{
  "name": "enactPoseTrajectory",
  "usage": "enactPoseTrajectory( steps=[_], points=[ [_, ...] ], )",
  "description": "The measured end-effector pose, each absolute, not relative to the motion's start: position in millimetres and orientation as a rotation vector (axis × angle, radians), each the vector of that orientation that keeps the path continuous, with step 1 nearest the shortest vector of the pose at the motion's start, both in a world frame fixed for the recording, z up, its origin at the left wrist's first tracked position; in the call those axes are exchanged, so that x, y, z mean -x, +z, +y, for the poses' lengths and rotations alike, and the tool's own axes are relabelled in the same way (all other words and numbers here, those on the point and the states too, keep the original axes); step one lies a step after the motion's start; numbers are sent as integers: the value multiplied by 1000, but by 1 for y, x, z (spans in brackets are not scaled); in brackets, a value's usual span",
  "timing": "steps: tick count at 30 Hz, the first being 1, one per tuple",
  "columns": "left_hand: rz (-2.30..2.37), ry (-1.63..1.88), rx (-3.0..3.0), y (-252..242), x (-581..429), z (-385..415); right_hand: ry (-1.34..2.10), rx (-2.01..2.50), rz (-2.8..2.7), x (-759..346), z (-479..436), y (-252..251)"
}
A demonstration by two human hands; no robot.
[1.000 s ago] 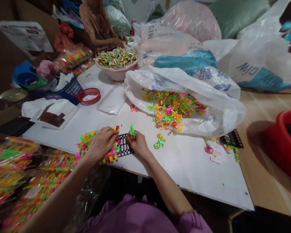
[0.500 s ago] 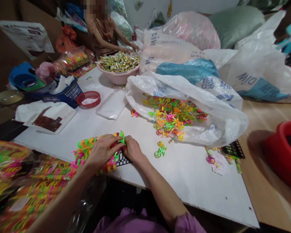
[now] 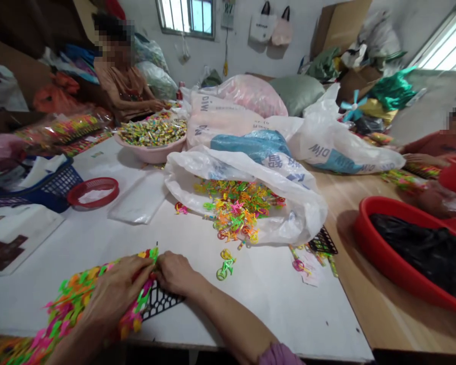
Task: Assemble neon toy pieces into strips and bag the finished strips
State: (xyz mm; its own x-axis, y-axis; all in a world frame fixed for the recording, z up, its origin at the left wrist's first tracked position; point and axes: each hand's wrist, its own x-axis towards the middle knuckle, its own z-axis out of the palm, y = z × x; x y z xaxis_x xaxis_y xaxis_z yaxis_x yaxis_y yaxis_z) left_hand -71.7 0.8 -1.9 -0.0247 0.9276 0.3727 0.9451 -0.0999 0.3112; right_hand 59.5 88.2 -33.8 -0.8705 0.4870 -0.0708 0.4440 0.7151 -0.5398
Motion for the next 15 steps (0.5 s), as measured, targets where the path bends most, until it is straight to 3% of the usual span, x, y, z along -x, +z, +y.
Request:
enactPoseTrajectory(
  steps=[3, 8, 10, 15],
  points=[
    [-1954, -880, 2235, -8, 72, -4, 969, 681, -2848, -88, 128, -17],
    [-1845, -885, 2257, -10, 72, -5, 80, 1473, -2680, -110, 190, 6],
    [-1852, -845, 2265, -9, 70, -5, -22, 1414, -2769, -107, 186, 3],
    [-1962, -791, 2224, -8, 65, -8, 113, 873, -2991, -120, 127, -19]
  ],
)
